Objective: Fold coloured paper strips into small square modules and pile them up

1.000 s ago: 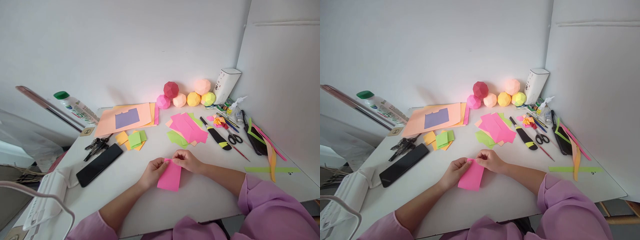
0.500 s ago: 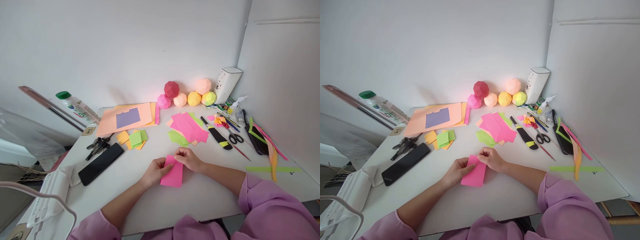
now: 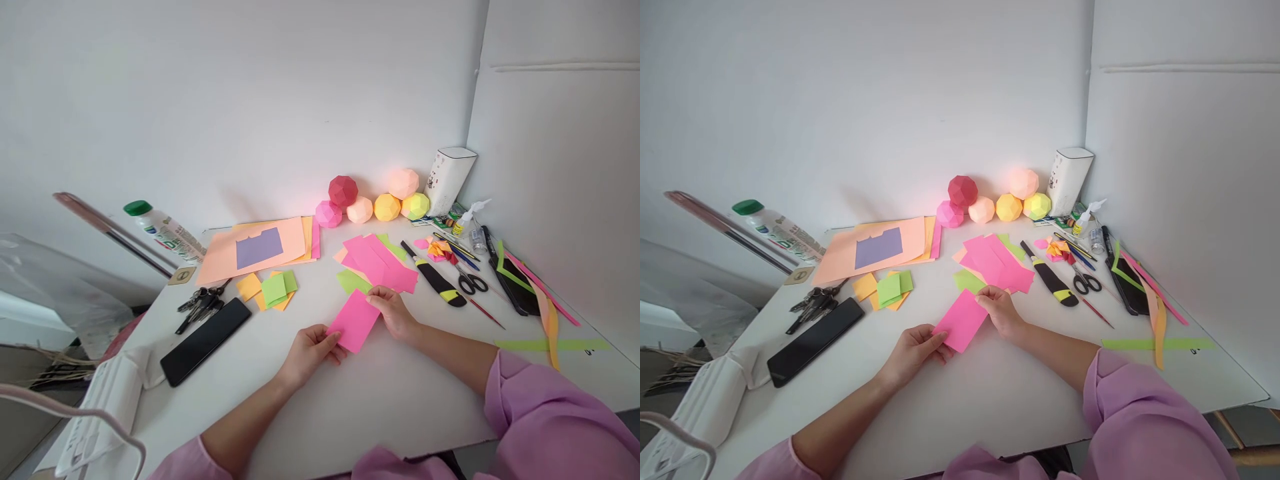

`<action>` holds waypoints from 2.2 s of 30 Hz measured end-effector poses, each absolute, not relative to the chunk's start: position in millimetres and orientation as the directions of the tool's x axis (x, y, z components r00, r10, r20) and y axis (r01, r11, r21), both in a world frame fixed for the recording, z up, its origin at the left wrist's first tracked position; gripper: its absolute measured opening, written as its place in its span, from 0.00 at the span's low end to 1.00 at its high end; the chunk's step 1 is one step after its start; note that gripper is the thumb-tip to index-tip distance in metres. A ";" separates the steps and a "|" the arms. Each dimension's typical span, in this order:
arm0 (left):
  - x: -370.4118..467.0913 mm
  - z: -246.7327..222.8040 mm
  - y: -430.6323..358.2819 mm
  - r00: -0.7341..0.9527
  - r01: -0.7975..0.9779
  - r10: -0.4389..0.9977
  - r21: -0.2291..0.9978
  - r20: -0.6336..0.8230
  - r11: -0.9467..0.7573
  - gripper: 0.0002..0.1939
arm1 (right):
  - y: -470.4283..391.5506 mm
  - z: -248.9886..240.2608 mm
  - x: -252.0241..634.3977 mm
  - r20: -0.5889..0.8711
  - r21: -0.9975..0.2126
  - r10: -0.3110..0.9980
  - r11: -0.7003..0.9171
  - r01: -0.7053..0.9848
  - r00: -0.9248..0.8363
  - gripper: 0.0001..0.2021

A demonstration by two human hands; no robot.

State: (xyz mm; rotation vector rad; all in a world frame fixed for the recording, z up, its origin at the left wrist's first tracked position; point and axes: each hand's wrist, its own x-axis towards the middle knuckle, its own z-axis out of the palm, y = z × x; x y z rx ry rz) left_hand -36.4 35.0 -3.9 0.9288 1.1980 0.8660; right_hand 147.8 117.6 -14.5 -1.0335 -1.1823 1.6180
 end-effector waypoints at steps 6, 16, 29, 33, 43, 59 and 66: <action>-38.1 -7.6 34.7 0.088 0.004 0.920 0.923 -0.383 0.384 0.15 | 117.4 -18.0 147.4 -0.094 -0.979 0.952 -0.141 -0.145 -0.290 0.09; -30.3 -3.6 33.2 0.145 -0.058 0.917 0.923 -0.370 0.382 0.17 | 117.2 -19.8 145.5 -0.097 -0.975 0.962 -0.143 -0.169 -0.254 0.10; -28.8 -10.0 31.9 0.105 0.026 0.922 0.928 -0.372 0.372 0.16 | 118.7 -18.7 143.8 -0.158 -0.937 0.955 -0.225 -0.266 -0.251 0.10; -29.3 -12.5 30.9 0.031 -0.056 0.942 0.941 -0.334 0.335 0.15 | 118.0 -16.4 143.5 -0.145 -0.942 0.957 -0.211 -0.260 -0.252 0.09; -44.0 -8.3 36.0 -0.225 -0.194 0.959 0.973 -0.171 0.128 0.11 | 116.9 -19.1 147.9 -0.093 -0.983 0.877 -0.155 -0.095 -0.472 0.07; -35.9 -2.2 27.4 0.435 0.073 0.783 0.884 -0.444 0.461 0.08 | 96.2 -4.8 145.2 -0.155 -0.978 0.554 0.031 0.206 -0.818 0.08; -30.5 -0.6 24.8 0.378 0.152 0.804 0.888 -0.458 0.434 0.06 | 82.6 -4.1 139.8 -0.098 -0.926 0.576 0.245 0.285 -0.812 0.04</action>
